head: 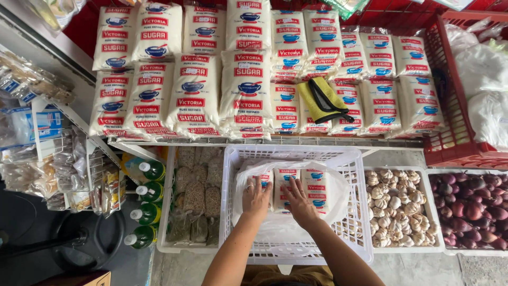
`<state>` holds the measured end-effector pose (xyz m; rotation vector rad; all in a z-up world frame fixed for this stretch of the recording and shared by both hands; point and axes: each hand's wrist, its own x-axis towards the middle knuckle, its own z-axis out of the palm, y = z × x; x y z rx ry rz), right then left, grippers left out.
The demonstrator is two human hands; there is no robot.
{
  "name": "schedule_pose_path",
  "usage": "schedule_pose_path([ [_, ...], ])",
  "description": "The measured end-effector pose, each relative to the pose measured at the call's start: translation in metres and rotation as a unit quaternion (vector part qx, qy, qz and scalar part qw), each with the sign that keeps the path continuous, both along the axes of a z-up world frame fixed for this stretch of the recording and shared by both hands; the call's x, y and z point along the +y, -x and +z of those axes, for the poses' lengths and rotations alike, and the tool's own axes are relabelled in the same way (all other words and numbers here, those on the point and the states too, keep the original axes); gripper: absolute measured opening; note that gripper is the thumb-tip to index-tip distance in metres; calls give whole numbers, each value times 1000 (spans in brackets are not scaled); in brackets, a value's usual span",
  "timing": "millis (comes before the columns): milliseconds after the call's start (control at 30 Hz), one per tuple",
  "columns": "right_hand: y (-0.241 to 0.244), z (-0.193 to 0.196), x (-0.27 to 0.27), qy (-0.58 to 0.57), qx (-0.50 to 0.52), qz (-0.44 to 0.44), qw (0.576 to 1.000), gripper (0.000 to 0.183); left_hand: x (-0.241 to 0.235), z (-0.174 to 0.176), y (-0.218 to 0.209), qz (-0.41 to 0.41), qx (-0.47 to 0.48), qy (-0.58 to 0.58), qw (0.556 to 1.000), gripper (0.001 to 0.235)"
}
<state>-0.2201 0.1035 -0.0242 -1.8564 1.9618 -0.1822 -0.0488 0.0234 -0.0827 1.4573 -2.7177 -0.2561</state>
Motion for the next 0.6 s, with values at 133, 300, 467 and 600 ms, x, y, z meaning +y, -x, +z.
schedule_pose_path([
  [133,3,9,-4,-13,-22,19,999,75,-5,38,-6,2,-20,-110,994,80],
  [300,23,33,-16,-106,-17,69,992,72,-17,30,8,-3,-53,-131,990,84],
  [467,58,101,-53,-206,-2,115,972,51,-51,89,48,-51,-175,-284,942,56],
  [600,85,172,-90,85,-79,20,993,45,-63,188,75,-65,-38,-223,972,49],
])
